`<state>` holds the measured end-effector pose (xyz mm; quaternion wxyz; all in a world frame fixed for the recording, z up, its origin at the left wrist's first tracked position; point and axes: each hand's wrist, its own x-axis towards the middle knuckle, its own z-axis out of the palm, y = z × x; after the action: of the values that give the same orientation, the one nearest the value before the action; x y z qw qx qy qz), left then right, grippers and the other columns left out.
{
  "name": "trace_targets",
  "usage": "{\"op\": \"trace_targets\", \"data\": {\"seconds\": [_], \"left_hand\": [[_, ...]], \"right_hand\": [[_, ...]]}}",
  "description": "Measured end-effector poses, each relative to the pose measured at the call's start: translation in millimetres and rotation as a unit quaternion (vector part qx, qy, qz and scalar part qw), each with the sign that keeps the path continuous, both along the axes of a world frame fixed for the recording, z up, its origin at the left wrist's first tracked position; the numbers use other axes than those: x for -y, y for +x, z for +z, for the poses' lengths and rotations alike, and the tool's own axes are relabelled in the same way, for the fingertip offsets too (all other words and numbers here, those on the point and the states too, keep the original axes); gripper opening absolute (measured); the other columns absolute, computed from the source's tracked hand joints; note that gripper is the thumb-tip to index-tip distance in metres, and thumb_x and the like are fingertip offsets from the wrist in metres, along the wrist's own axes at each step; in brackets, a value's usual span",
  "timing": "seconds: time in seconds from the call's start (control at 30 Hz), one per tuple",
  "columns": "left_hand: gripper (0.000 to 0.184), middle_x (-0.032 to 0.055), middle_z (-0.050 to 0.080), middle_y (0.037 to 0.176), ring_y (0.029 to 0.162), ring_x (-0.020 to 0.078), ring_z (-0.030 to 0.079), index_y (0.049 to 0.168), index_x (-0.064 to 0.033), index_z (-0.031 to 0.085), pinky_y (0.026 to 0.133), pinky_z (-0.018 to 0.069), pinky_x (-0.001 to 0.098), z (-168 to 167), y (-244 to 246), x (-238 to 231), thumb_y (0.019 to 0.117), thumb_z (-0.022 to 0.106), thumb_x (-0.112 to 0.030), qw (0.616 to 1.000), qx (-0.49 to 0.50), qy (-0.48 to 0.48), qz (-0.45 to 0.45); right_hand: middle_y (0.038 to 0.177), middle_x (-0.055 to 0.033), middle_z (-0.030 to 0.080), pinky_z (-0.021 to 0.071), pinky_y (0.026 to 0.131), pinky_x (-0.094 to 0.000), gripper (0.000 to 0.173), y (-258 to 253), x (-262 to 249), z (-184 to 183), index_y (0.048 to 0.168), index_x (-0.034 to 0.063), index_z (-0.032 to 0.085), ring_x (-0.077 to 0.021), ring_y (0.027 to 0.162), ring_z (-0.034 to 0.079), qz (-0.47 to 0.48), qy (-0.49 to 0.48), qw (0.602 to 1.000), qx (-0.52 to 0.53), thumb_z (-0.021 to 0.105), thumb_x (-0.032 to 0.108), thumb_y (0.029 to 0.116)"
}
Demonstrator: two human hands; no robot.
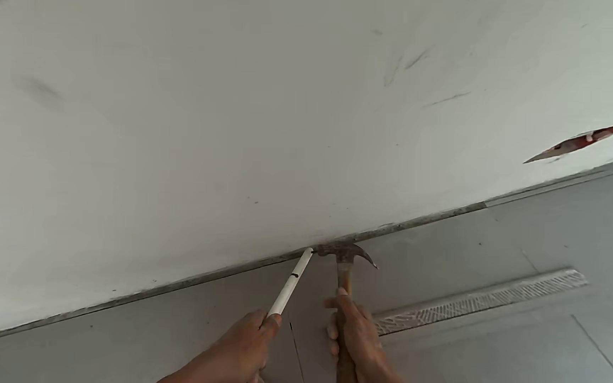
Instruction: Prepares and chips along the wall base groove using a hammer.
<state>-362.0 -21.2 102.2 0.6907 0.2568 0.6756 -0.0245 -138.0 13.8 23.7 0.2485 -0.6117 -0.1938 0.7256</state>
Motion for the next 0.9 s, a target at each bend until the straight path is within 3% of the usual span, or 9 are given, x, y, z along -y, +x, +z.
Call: {"op": "trace_targets", "data": {"seconds": [0.13,0.27,0.4,0.5,0.63,0.73,0.83,0.9], "left_hand": [[0.044,0.001,0.048,0.07,0.051,0.0126,0.051,0.121,-0.0114,0.05,0.05,0.0503,0.0279,4.4,3.2,-6.1,0.1107,0.033,-0.051,1.0,-0.002,-0.006,0.013],[0.043,0.0007,0.047,0.072,0.051,0.0117,0.051,0.12,-0.0121,0.05,0.049,0.0501,0.0267,7.4,6.1,-8.3,0.1104,0.035,-0.051,0.999,-0.005,-0.02,0.033],[0.042,0.0006,0.046,0.073,0.052,0.0116,0.051,0.119,-0.0124,0.049,0.05,0.0506,0.0268,8.1,6.4,-9.6,0.1102,0.035,-0.051,0.999,-0.002,-0.025,0.039],[0.04,-0.0003,0.046,0.071,0.051,0.0106,0.05,0.118,-0.0124,0.049,0.049,0.0501,0.0258,10.6,10.3,-12.4,0.1107,0.035,-0.05,0.998,0.004,-0.034,0.055],[0.038,-0.0005,0.046,0.07,0.051,0.0102,0.05,0.115,-0.0123,0.048,0.049,0.0508,0.0255,10.1,13.9,-15.2,0.111,0.037,-0.048,0.996,0.02,-0.034,0.083],[0.037,0.0001,0.047,0.071,0.051,0.0106,0.05,0.117,-0.0116,0.049,0.049,0.0506,0.0259,11.3,17.7,-14.6,0.1112,0.038,-0.047,0.995,0.013,-0.037,0.092],[0.038,0.0,0.047,0.072,0.051,0.0102,0.05,0.119,-0.0116,0.049,0.049,0.0499,0.0253,12.2,19.1,-14.8,0.111,0.038,-0.047,0.993,0.01,-0.038,0.107],[0.038,0.0001,0.047,0.071,0.051,0.0103,0.05,0.118,-0.0113,0.049,0.048,0.0501,0.0253,12.4,20.0,-11.7,0.1111,0.038,-0.047,0.994,0.011,-0.036,0.105]], "right_hand": [[0.053,-0.0073,0.053,0.0515,0.035,-0.0349,0.056,-1.6,0.5,4.8,0.121,-0.0051,0.059,-0.0177,0.038,0.055,-0.024,0.033,0.999,0.009,0.026,0.04,0.1135],[0.053,-0.0068,0.051,0.051,0.035,-0.0346,0.058,-4.8,3.7,6.6,0.121,-0.0038,0.059,-0.0175,0.039,0.054,-0.018,-0.008,1.0,-0.004,0.027,0.043,0.1131],[0.051,-0.0055,0.051,0.0513,0.035,-0.034,0.056,-12.5,2.8,9.4,0.116,-0.0046,0.058,-0.0162,0.037,0.054,-0.082,0.017,0.996,0.009,0.026,0.041,0.1135],[0.054,-0.0066,0.051,0.0515,0.036,-0.0348,0.058,-6.1,-3.9,12.0,0.12,-0.0029,0.059,-0.0175,0.039,0.054,-0.009,-0.023,1.0,0.0,0.028,0.045,0.1125],[0.052,-0.006,0.051,0.0524,0.036,-0.0351,0.057,-11.0,-3.5,12.5,0.119,-0.0045,0.058,-0.0171,0.038,0.055,-0.053,0.007,0.999,0.01,0.027,0.042,0.1132],[0.055,-0.0063,0.051,0.0521,0.037,-0.0354,0.058,-3.4,-9.4,12.8,0.123,-0.0023,0.058,-0.0177,0.039,0.054,-0.001,-0.032,0.999,-0.007,0.027,0.046,0.1124],[0.053,-0.0063,0.051,0.0523,0.035,-0.0355,0.058,-6.7,-8.9,13.7,0.12,-0.004,0.058,-0.0177,0.038,0.054,-0.032,-0.012,0.999,-0.002,0.026,0.044,0.113],[0.054,-0.0055,0.049,0.0518,0.036,-0.0348,0.058,-5.2,-10.1,13.5,0.121,-0.0026,0.058,-0.0171,0.039,0.053,-0.001,-0.041,0.999,-0.012,0.026,0.046,0.1127]]}}
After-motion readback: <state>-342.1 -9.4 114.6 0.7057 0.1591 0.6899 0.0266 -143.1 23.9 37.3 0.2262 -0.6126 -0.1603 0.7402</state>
